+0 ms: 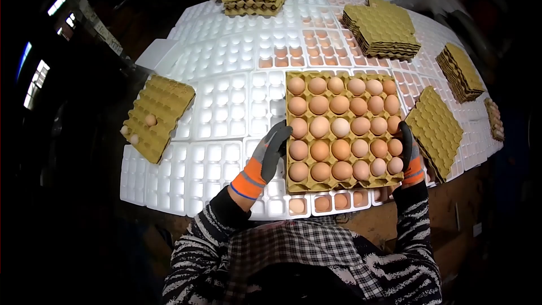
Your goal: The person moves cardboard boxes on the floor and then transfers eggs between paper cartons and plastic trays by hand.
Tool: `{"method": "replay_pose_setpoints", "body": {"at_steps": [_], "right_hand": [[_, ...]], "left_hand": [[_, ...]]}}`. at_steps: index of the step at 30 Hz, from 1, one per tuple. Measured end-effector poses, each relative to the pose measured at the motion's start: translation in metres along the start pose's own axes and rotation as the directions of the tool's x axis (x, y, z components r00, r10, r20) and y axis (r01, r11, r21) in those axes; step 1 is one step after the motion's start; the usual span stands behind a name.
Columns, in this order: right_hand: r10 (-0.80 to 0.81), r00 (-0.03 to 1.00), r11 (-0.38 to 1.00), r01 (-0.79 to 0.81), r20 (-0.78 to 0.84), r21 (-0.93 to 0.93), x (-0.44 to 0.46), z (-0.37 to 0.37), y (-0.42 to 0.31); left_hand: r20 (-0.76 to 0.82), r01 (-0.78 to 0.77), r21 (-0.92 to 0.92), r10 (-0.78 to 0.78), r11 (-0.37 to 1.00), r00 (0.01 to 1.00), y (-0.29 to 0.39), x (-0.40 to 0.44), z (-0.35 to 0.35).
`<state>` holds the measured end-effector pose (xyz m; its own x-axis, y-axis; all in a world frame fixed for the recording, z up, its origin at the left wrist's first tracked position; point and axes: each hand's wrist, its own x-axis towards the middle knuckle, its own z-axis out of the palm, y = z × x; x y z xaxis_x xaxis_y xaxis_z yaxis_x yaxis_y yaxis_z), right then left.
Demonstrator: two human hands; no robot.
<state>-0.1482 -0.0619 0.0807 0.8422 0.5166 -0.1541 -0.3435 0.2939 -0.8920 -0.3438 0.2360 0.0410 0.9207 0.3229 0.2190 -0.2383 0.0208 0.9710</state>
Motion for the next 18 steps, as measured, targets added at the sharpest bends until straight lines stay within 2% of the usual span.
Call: {"method": "replay_pose_setpoints", "body": {"at_steps": [1, 2, 3, 4, 5, 6, 7, 8, 9, 10, 11, 13, 15, 17, 18], "right_hand": [[0.015, 1.0, 1.0, -0.015, 0.012, 0.012, -0.002, -0.004, -0.014], [0.074, 0.997, 0.997, -0.074, 0.012, -0.021, 0.006, -0.029, -0.017], [0.11, 0.994, 0.993, -0.111, -0.016, -0.036, 0.016, -0.061, -0.013], [0.081, 0.996, 0.97, -0.087, -0.034, -0.226, 0.028, -0.097, -0.006], [0.048, 0.997, 0.91, -0.066, -0.053, -0.409, 0.039, -0.13, 0.003], [-0.07, 0.997, 0.706, 0.079, 0.041, -0.704, 0.045, -0.156, 0.013], [-0.139, 0.976, 0.398, 0.208, 0.165, -0.893, 0.047, -0.175, 0.017], [-0.175, 0.98, 0.559, 0.019, -0.096, -0.829, 0.039, -0.131, 0.004], [-0.416, 0.905, 0.512, 0.153, -0.088, -0.845, 0.024, -0.092, 0.001], [-0.585, 0.81, 0.238, 0.23, 0.05, -0.944, 0.005, -0.055, -0.011], [-0.689, 0.687, -0.066, 0.258, 0.231, -0.964, -0.011, -0.023, -0.025], [-0.533, 0.731, -0.044, 0.479, 0.426, -0.877, -0.038, 0.017, -0.032], [-0.204, 0.773, -0.027, 0.609, 0.6, -0.793, -0.056, 0.048, -0.022], [-0.122, 0.745, -0.227, 0.623, 0.656, -0.749, -0.058, 0.06, 0.005], [-0.132, 0.712, -0.275, 0.642, 0.689, -0.716, -0.049, 0.06, 0.02]], "left_hand": [[-0.007, 0.174, -0.185, -0.178, 0.967, 0.984, 0.007, 0.009, 0.022], [0.042, 0.346, -0.35, -0.354, 0.871, 0.934, -0.012, 0.023, 0.029], [0.124, 0.497, -0.494, -0.508, 0.713, 0.852, -0.045, 0.034, 0.033], [0.13, 0.445, -0.541, -0.452, 0.713, 0.882, -0.083, 0.036, 0.041], [0.053, 0.494, -0.332, -0.507, 0.803, 0.86, -0.056, 0.035, 0.048], [0.113, 0.518, -0.329, -0.512, 0.789, 0.852, -0.041, 0.039, 0.05], [0.175, 0.545, -0.323, -0.517, 0.774, 0.838, -0.034, 0.042, 0.051], [0.205, 0.514, -0.337, -0.472, 0.789, 0.858, -0.039, 0.041, 0.044], [0.21, 0.306, -0.085, -0.283, 0.948, 0.936, -0.076, 0.041, 0.03], [0.083, 0.225, 0.147, -0.239, 0.963, 0.968, -0.051, 0.036, 0.034], [-0.03, 0.152, 0.379, -0.152, 0.913, 0.988, -0.012, 0.032, 0.04], [0.173, -0.147, 0.616, 0.048, 0.774, 0.984, 0.026, 0.023, 0.04], [0.409, -0.329, 0.734, -0.001, 0.594, 0.913, 0.038, 0.009, 0.049], [0.476, -0.469, 0.809, 0.073, 0.355, 0.877, 0.02, 0.0, 0.061], [0.476, -0.471, 0.807, 0.08, 0.355, 0.876, 0.019, -0.002, 0.062]]}}
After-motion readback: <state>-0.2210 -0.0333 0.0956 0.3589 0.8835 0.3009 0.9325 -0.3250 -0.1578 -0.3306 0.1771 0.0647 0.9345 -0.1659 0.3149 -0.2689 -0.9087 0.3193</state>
